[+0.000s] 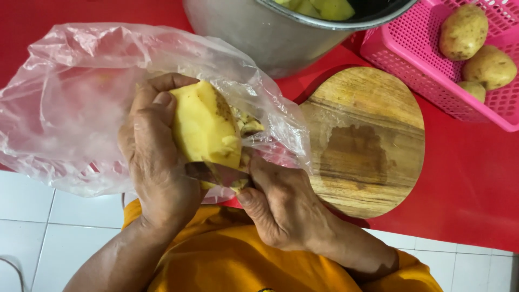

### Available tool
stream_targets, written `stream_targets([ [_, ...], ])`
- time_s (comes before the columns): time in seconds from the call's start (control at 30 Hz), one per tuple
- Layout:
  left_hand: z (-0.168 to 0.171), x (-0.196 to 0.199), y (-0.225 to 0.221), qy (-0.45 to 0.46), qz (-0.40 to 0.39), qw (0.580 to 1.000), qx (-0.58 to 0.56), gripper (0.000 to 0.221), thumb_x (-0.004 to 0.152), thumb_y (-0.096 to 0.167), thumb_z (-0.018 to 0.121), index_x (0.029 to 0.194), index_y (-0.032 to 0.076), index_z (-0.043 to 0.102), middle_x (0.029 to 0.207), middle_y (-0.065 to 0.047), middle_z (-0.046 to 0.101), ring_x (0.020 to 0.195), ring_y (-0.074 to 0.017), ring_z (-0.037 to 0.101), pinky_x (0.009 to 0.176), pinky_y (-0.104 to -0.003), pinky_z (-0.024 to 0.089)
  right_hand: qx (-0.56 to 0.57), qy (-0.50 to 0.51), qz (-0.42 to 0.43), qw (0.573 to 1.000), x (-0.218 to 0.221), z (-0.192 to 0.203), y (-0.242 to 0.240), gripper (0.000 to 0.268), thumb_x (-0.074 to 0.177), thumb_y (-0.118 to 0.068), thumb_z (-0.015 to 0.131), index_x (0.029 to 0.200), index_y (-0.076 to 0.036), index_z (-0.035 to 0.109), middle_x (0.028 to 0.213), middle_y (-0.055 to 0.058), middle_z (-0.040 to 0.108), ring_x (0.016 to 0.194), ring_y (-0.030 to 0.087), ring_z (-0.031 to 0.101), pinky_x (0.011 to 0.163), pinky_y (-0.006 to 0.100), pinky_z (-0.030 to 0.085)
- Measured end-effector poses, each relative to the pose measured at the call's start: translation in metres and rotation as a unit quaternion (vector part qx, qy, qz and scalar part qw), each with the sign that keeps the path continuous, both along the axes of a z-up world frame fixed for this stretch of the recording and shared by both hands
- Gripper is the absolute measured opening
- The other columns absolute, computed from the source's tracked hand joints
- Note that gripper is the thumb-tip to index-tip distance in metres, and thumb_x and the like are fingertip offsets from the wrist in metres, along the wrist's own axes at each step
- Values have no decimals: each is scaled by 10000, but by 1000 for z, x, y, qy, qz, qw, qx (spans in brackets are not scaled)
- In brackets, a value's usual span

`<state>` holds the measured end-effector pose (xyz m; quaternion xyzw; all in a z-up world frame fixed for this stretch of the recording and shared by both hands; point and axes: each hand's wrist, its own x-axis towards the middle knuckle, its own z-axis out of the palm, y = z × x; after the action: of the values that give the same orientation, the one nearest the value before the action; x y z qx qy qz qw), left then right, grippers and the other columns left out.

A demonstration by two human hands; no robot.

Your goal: Peeling and slicing potatoes using a knife on a wooden cutting board.

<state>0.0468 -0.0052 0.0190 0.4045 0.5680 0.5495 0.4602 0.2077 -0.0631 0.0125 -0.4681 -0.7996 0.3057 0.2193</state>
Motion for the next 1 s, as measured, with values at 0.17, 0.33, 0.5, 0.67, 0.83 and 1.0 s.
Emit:
stream_targets([
  [0.17, -20, -1, -1, 136, -12, 985, 104, 444, 1019, 216, 258, 1047, 34, 661, 1068, -76, 664, 978, -176, 561, 801, -297, 435, 19, 41, -4, 999, -7, -6, 9, 427, 1091, -382, 271, 945, -44, 485, 735, 86, 526, 542, 248, 540, 511, 373, 446],
  [0.33, -26, 5, 7, -37, 59, 997, -24, 394, 966, 220, 340, 1008, 111, 716, 1049, -16, 660, 992, -123, 641, 835, -250, 530, -29, 120, -4, 992, -15, -13, 15, 461, 1096, -412, 281, 1016, -37, 537, 784, 73, 547, 609, 198, 550, 548, 330, 443],
  [0.5, -49, -4, -2, 72, 50, 988, 129, 244, 952, 98, 499, 1139, -16, 608, 1183, -155, 671, 1042, -223, 651, 816, -323, 553, -419, 379, -25, 825, -4, -31, 18, 644, 992, -633, 463, 973, -30, 688, 608, -36, 381, 502, 74, 418, 455, 205, 357],
  [0.67, -28, -18, 11, -289, 70, 954, -35, 289, 905, 284, 512, 1051, 82, 658, 952, -71, 660, 831, -163, 633, 677, -290, 529, -393, 438, -5, 808, 4, -35, 24, 409, 1070, -463, 439, 1018, -72, 548, 729, 2, 483, 542, 83, 438, 444, 216, 409],
  [0.83, -34, -19, 3, -309, 23, 951, 4, 294, 989, 258, 551, 1177, 63, 666, 1142, -57, 667, 1002, -142, 634, 842, -253, 555, -217, 164, -144, 951, -24, -7, 34, 517, 938, -655, 418, 1018, -144, 418, 718, -25, 481, 565, 105, 421, 501, 284, 416],
  [1.0, -29, -14, -2, -301, 47, 951, 44, 259, 1024, 284, 500, 1137, 98, 642, 1075, -85, 687, 913, -162, 678, 761, -270, 589, -17, 65, -105, 992, -39, -25, 41, 527, 1028, -546, 301, 1147, -36, 355, 708, 92, 717, 499, 232, 769, 363, 312, 662],
])
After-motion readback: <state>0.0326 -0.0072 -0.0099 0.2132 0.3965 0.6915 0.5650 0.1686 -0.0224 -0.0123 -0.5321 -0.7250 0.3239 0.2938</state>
